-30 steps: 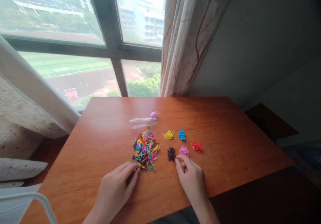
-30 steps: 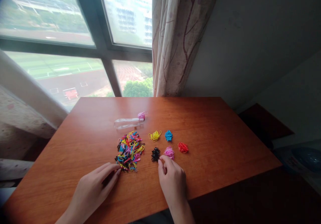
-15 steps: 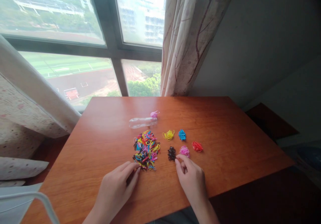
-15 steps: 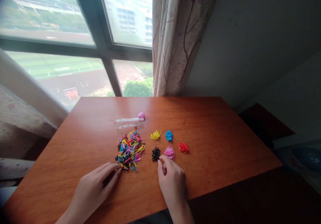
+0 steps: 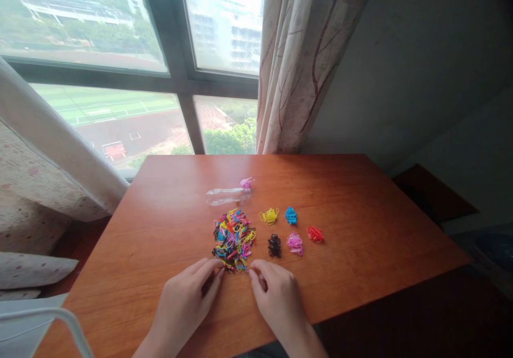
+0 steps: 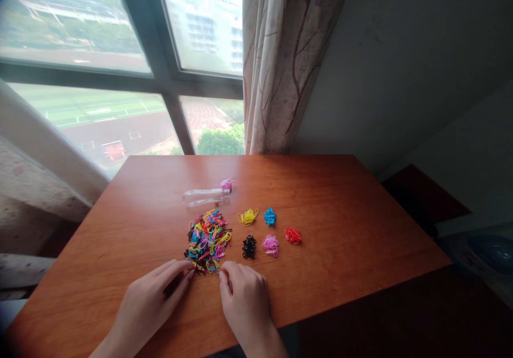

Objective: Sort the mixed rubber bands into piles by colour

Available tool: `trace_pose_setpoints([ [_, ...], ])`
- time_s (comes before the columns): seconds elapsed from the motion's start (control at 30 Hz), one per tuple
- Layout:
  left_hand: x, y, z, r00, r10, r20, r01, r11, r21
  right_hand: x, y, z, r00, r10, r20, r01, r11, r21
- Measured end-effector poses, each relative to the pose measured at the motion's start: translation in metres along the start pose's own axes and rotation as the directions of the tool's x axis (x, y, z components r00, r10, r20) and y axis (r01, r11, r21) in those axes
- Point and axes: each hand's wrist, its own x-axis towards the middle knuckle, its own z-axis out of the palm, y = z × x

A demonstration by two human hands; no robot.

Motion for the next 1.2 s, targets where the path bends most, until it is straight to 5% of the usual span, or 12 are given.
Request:
trace_pose_setpoints([
  [0.3,-0.0006,0.0001,0.0024,0.998,-0.004,-0.06,0.007,0.999,0.05,0.0026,-0.0045,0.0006,1.0,-0.017,0.026,0.018,1.0,-0.019],
  [1.2,0.0006,0.0022,0.0012,1.0,0.02,0.007,-0.02,1.0,0.0,0.0021,-0.0048,0.0002,0.998,0.003,0.055,-0.003,1.0,0.004],
])
